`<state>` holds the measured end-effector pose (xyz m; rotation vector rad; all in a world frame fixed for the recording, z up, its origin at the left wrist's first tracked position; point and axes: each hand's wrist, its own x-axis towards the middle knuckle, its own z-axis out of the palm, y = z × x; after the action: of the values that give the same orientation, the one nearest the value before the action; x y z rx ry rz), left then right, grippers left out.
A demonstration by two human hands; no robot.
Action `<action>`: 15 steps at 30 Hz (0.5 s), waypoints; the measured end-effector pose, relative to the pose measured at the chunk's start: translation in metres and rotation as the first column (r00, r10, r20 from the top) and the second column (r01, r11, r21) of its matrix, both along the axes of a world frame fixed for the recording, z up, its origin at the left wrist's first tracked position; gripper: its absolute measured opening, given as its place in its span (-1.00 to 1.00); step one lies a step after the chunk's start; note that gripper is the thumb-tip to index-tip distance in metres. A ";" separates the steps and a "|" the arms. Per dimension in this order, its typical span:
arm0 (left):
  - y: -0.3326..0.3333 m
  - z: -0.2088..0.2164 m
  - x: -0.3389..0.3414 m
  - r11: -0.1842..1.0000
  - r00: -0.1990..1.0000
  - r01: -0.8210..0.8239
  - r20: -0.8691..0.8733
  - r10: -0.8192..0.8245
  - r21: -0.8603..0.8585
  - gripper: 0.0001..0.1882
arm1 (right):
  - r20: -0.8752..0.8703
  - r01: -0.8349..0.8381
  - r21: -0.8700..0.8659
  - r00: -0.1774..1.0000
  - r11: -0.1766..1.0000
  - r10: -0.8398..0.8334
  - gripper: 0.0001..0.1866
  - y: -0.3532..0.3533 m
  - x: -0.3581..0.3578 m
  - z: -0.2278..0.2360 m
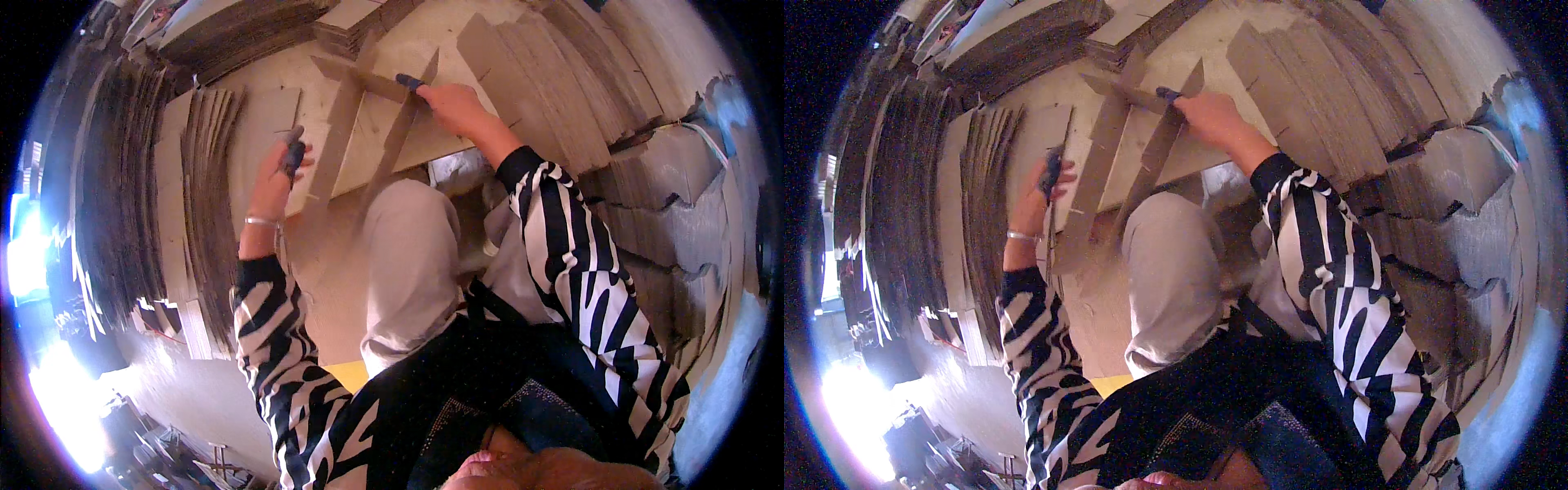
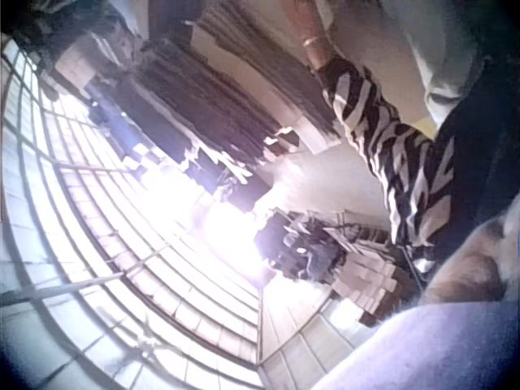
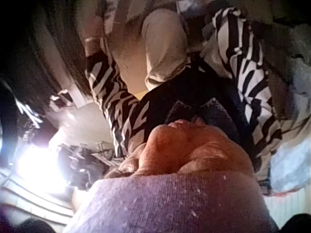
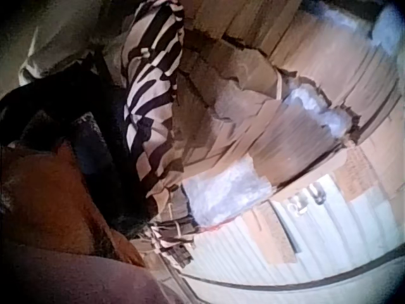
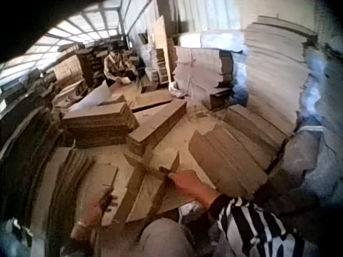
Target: The person uses a utility knife to cut a piece of cardboard on a wooden work surface. They hold the cardboard steady with one hand while guiding the knife with the other, then set the cut piece aside.
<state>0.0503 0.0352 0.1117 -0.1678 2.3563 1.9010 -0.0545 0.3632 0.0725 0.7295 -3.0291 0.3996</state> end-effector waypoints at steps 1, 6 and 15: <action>-0.002 -0.002 0.006 0.999 0.995 -0.021 0.096 0.017 0.042 -0.62 | 0.034 0.026 0.020 0.999 0.999 -0.027 -0.70 0.006 -0.004 -0.002; -0.027 -0.059 0.030 0.982 0.940 -0.110 0.304 0.152 -0.152 -0.58 | 0.081 0.147 -0.168 0.988 0.975 -0.135 -0.68 0.008 -0.003 0.025; -0.103 -0.095 0.017 0.883 0.937 -0.315 0.031 0.347 -0.349 -0.63 | -0.132 0.367 -0.124 0.915 0.922 -0.382 -0.59 0.074 0.079 0.040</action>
<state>0.0672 -0.0675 0.0167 -0.7177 2.7108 1.5355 0.0244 0.4376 0.1123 0.1523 -2.8816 0.4499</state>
